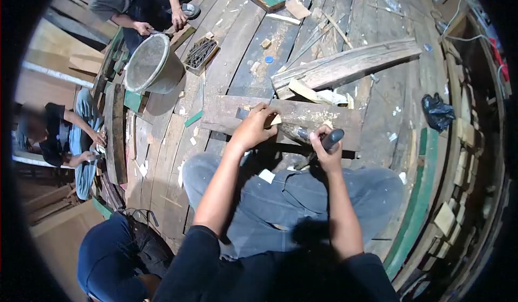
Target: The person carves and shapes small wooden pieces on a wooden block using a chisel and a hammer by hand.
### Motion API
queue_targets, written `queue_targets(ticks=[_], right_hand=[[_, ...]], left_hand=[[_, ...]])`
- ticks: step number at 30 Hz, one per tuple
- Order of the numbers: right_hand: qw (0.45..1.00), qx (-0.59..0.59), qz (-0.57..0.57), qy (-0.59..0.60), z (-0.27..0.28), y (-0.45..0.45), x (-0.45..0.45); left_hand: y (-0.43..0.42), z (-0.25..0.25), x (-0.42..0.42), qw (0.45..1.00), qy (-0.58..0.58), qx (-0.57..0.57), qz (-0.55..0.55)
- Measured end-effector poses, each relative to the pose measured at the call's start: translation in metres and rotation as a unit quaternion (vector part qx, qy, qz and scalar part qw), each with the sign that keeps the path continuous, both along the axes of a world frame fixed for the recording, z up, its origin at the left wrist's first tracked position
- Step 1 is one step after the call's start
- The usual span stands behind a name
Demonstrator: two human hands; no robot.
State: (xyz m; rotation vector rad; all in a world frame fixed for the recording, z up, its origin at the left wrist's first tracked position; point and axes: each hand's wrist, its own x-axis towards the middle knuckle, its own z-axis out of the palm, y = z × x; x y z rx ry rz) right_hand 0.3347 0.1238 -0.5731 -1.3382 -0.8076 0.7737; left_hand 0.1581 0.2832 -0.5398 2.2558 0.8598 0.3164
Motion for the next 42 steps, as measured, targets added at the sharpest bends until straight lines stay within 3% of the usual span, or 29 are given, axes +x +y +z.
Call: queue_targets(ticks=[3,4,5,7,9,11,14,22,25,32,35,39,42], right_hand=[[0.998,-0.039,0.037,0.041,0.017,-0.003,0.004],[0.998,-0.042,0.034,0.034,0.013,-0.005,0.005],[0.998,-0.045,0.033,0.026,0.01,-0.006,0.004],[0.998,-0.04,0.013,0.038,0.01,-0.005,0.0],[0.998,-0.048,0.006,0.047,0.013,-0.003,-0.002],[0.998,-0.051,-0.006,0.027,0.007,-0.003,-0.003],[0.998,-0.057,-0.005,0.026,0.004,-0.004,-0.004],[0.995,-0.071,-0.034,0.062,0.006,-0.008,-0.009],[0.996,-0.051,-0.044,0.065,0.008,-0.008,-0.011],[0.996,-0.03,-0.048,0.065,0.009,-0.008,-0.011],[0.997,-0.022,-0.047,0.051,0.008,-0.007,-0.012],[0.998,-0.016,-0.05,0.042,0.007,-0.007,-0.012],[0.998,-0.009,-0.054,0.027,0.006,-0.007,-0.013]], left_hand=[[0.008,0.004,0.002,0.996,0.086,0.004,0.015],[0.018,0.001,-0.004,0.996,0.072,-0.038,-0.03],[0.021,0.013,0.0,0.984,0.137,-0.109,-0.038],[0.008,-0.004,-0.003,0.996,0.046,-0.06,-0.051],[-0.008,-0.014,0.012,0.981,0.182,0.028,-0.055],[-0.013,-0.037,0.018,0.975,0.17,0.128,-0.07],[-0.009,-0.051,0.018,0.975,0.131,0.172,-0.048],[-0.005,-0.05,0.009,0.962,0.216,0.164,-0.032],[-0.007,-0.042,0.008,0.943,0.309,0.119,-0.041],[0.007,-0.018,-0.005,0.99,0.131,-0.032,-0.049],[-0.002,-0.029,0.01,0.997,0.052,0.049,0.009],[-0.007,-0.043,0.02,0.994,-0.015,0.109,0.009],[0.0,-0.053,0.014,0.999,-0.029,0.042,0.0]])
